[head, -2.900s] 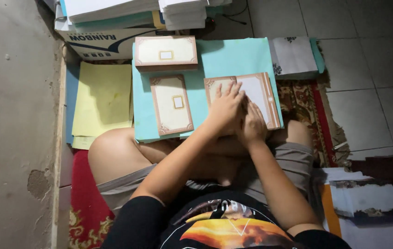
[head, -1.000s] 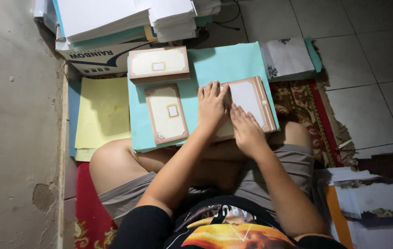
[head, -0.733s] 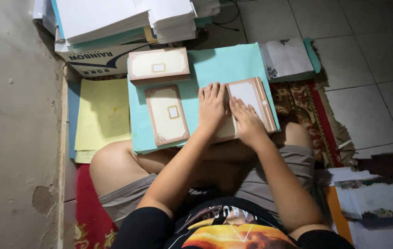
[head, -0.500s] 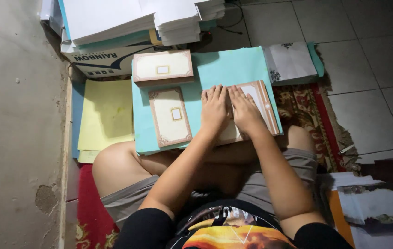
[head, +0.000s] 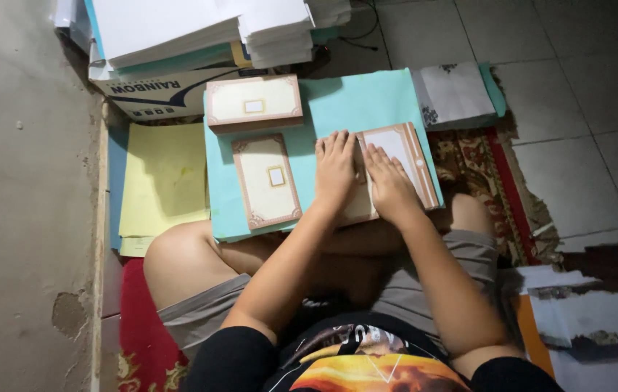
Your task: Flipping through a stack of cards and smoothing each one with palms.
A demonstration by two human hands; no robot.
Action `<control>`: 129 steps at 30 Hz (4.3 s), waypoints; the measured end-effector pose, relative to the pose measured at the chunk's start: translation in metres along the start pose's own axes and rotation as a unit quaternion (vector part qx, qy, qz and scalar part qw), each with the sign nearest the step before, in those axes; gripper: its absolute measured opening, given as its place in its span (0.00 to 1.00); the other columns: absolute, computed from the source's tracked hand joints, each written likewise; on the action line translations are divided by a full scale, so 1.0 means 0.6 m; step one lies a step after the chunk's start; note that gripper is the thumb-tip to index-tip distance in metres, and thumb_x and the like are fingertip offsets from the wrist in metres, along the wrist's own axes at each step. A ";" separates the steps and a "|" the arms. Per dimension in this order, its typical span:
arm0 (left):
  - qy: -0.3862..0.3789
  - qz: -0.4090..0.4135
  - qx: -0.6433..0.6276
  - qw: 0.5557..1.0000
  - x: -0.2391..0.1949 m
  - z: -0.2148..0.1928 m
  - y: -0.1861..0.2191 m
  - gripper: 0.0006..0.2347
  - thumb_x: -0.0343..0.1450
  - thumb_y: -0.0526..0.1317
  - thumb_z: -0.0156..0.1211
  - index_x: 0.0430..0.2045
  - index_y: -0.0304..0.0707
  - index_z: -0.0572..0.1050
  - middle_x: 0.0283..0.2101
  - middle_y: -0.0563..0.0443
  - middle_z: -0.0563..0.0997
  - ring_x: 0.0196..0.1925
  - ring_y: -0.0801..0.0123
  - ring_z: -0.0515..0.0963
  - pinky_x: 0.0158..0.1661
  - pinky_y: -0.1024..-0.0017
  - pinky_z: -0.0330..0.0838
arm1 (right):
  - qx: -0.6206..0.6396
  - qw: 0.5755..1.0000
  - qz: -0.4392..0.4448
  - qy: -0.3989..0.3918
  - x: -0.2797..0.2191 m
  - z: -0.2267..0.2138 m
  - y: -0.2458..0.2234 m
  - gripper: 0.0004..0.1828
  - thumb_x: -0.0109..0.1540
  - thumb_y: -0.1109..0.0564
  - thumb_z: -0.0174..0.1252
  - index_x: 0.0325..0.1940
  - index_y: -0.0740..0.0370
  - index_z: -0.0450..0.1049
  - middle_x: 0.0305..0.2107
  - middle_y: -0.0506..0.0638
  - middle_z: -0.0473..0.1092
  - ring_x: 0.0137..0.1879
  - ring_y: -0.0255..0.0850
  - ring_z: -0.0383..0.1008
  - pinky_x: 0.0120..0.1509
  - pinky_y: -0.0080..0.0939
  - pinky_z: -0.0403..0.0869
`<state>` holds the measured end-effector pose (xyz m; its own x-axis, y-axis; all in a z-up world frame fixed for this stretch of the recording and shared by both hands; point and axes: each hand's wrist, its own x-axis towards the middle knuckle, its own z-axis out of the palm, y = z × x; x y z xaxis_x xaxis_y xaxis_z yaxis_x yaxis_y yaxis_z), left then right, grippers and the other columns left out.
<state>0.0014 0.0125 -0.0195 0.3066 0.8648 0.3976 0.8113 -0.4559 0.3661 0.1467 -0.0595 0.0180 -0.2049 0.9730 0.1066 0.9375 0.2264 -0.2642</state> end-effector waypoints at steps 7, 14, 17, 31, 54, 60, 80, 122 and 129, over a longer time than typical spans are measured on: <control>0.015 0.000 0.006 1.000 -0.001 -0.016 0.009 0.31 0.60 0.45 0.63 0.61 0.41 0.71 0.64 0.44 0.73 0.70 0.55 0.68 0.69 0.50 0.50 | -0.024 0.998 -0.003 0.055 0.028 0.021 0.004 0.36 0.64 0.61 0.39 0.79 0.60 0.56 0.76 0.57 0.53 0.80 0.52 0.52 0.80 0.57 0.51; 0.046 -0.007 -0.012 0.999 0.002 -0.029 0.021 0.23 0.68 0.47 0.56 0.60 0.44 0.72 0.62 0.42 0.74 0.68 0.53 0.70 0.68 0.48 0.52 | -0.030 0.999 0.005 0.028 -0.057 -0.001 -0.009 0.33 0.68 0.55 0.34 0.80 0.60 0.52 0.78 0.57 0.48 0.81 0.51 0.47 0.81 0.55 0.47; 0.036 -0.006 0.002 0.999 0.002 -0.050 0.031 0.22 0.71 0.51 0.52 0.61 0.50 0.72 0.62 0.42 0.73 0.69 0.51 0.69 0.68 0.46 0.51 | -0.033 0.999 -0.012 0.023 -0.076 -0.013 -0.009 0.33 0.70 0.53 0.35 0.80 0.60 0.51 0.77 0.57 0.48 0.81 0.52 0.48 0.80 0.56 0.47; -0.241 -0.046 0.071 0.967 0.040 -0.072 0.058 0.28 0.78 0.55 0.31 0.74 0.47 0.53 0.79 0.36 0.46 0.81 0.46 0.39 0.74 0.44 0.31 | -0.032 0.999 -0.025 0.013 -0.083 -0.014 -0.005 0.32 0.71 0.54 0.36 0.80 0.64 0.50 0.77 0.58 0.47 0.81 0.52 0.46 0.81 0.56 0.45; -0.067 0.030 0.015 0.997 0.016 -0.004 0.037 0.26 0.76 0.46 0.43 0.70 0.33 0.60 0.74 0.40 0.61 0.78 0.52 0.56 0.73 0.48 0.44 | -0.019 0.999 -0.048 0.010 -0.050 -0.007 0.017 0.32 0.64 0.60 0.39 0.74 0.67 0.59 0.75 0.61 0.52 0.79 0.56 0.53 0.78 0.60 0.55; -0.005 0.002 0.026 1.000 0.020 0.016 0.028 0.24 0.79 0.49 0.37 0.67 0.34 0.64 0.71 0.40 0.66 0.75 0.54 0.63 0.72 0.50 0.50 | -0.038 0.999 -0.035 0.012 0.093 0.030 0.070 0.28 0.70 0.55 0.38 0.75 0.62 0.61 0.77 0.58 0.48 0.81 0.56 0.47 0.80 0.59 0.51; -0.039 0.116 0.033 0.992 -0.046 -0.054 0.043 0.27 0.70 0.48 0.53 0.68 0.46 0.66 0.73 0.48 0.64 0.76 0.50 0.59 0.69 0.43 0.51 | -0.024 0.998 0.007 0.050 -0.044 0.004 0.013 0.32 0.70 0.53 0.38 0.79 0.61 0.51 0.76 0.62 0.49 0.81 0.56 0.47 0.81 0.60 0.47; -0.003 0.043 0.081 0.996 -0.215 -0.188 -0.067 0.22 0.67 0.46 0.58 0.58 0.50 0.72 0.69 0.41 0.69 0.72 0.38 0.64 0.63 0.25 0.44 | -0.024 0.971 0.054 0.231 -0.048 0.023 0.001 0.27 0.65 0.59 0.48 0.69 0.63 0.72 0.68 0.61 0.65 0.74 0.53 0.62 0.76 0.53 0.59; 0.069 0.128 0.012 0.989 -0.143 -0.137 0.036 0.21 0.67 0.47 0.63 0.55 0.46 0.75 0.68 0.39 0.70 0.69 0.41 0.69 0.61 0.40 0.64 | -0.022 0.965 0.064 0.254 -0.051 0.019 -0.001 0.25 0.64 0.58 0.50 0.65 0.62 0.75 0.65 0.59 0.68 0.72 0.53 0.66 0.74 0.53 0.62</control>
<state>-0.0482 -0.0892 0.0234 0.4348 0.6840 0.5858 0.7282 -0.6497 0.2182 0.1492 -0.0886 0.0042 0.0677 0.8429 0.5338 0.9593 0.0921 -0.2671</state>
